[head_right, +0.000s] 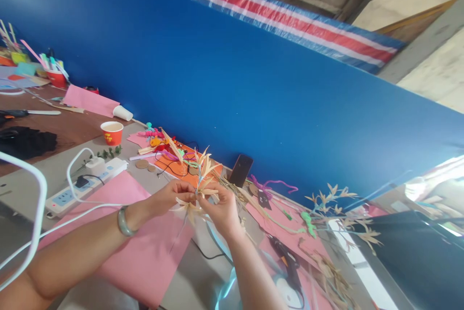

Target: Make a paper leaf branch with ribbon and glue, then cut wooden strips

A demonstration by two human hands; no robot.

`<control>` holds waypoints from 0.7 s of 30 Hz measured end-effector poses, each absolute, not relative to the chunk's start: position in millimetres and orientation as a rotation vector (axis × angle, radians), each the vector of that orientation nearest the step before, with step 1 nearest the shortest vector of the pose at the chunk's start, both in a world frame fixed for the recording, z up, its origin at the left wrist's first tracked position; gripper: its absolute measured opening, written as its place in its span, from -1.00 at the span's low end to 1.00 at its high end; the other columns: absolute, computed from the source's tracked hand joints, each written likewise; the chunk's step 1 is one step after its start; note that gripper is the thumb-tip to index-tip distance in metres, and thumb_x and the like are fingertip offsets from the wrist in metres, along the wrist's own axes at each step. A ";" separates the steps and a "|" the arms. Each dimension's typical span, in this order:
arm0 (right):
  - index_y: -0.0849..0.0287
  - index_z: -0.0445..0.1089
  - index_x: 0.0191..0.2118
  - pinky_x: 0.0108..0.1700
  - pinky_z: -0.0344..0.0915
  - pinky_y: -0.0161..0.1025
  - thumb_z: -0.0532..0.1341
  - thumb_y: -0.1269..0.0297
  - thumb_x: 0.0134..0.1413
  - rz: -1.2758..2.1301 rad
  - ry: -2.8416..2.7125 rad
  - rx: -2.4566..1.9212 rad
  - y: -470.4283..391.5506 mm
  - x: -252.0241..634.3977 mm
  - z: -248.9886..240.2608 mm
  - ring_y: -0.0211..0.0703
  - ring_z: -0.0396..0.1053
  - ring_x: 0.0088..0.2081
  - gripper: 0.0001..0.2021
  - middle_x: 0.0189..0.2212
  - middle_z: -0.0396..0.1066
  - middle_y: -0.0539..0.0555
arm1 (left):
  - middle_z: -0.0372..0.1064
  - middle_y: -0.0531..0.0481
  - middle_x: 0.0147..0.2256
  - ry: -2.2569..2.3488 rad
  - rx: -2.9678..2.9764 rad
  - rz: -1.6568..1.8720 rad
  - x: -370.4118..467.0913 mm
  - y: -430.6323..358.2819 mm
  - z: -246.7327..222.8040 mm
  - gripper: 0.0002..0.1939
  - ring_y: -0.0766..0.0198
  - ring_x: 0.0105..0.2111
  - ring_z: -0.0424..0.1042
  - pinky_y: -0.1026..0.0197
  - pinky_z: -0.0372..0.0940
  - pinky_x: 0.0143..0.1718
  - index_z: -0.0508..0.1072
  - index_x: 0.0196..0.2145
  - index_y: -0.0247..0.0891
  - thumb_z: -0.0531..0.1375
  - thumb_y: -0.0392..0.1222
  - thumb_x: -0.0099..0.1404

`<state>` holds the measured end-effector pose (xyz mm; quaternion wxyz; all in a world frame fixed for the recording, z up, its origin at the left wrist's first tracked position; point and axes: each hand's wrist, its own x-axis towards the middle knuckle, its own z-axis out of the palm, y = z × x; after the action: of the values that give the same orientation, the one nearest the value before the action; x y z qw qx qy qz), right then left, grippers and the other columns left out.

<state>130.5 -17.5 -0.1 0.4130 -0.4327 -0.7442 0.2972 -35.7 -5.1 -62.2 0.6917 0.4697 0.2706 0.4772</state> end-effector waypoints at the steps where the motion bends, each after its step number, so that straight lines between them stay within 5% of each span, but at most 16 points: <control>1: 0.16 0.43 -0.45 -0.37 0.29 -0.23 0.32 0.24 -0.09 0.776 -1.875 -1.094 -18.2 130.3 2.8 -0.17 0.36 -0.45 -0.88 -0.51 0.45 0.03 | 0.27 0.07 -0.62 0.603 1.044 1.061 -35.6 -4.7 -62.6 -0.68 0.46 -0.61 0.16 0.34 0.00 -0.53 0.45 -0.55 -0.38 0.38 -0.04 -0.03; 10: 0.15 0.43 -0.54 -0.36 0.30 -0.20 0.32 0.23 -0.09 0.647 -1.853 -1.110 -20.6 125.5 4.3 -0.15 0.35 -0.48 -0.86 -0.57 0.44 0.03 | 0.36 0.00 -0.55 0.548 1.075 1.026 -38.1 -5.2 -60.5 -0.70 0.40 -0.55 0.22 0.31 0.04 -0.47 0.50 -0.52 -0.37 0.37 -0.04 0.00; 21: 0.11 0.38 -0.55 -0.37 0.32 -0.16 0.35 0.05 -0.16 1.324 -1.532 -0.849 -16.5 125.8 -9.1 -0.12 0.37 -0.51 -0.74 -0.60 0.41 0.01 | 0.44 -0.04 -0.51 0.328 1.058 1.005 -41.3 -7.9 -65.3 -0.80 0.35 -0.48 0.35 0.28 0.16 -0.35 0.47 -0.51 -0.35 0.36 -0.15 0.06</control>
<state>125.8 -16.5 -9.1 0.4556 -0.3443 -0.6210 0.5369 -41.3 -7.9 -65.3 0.7331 0.4812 0.1492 0.4569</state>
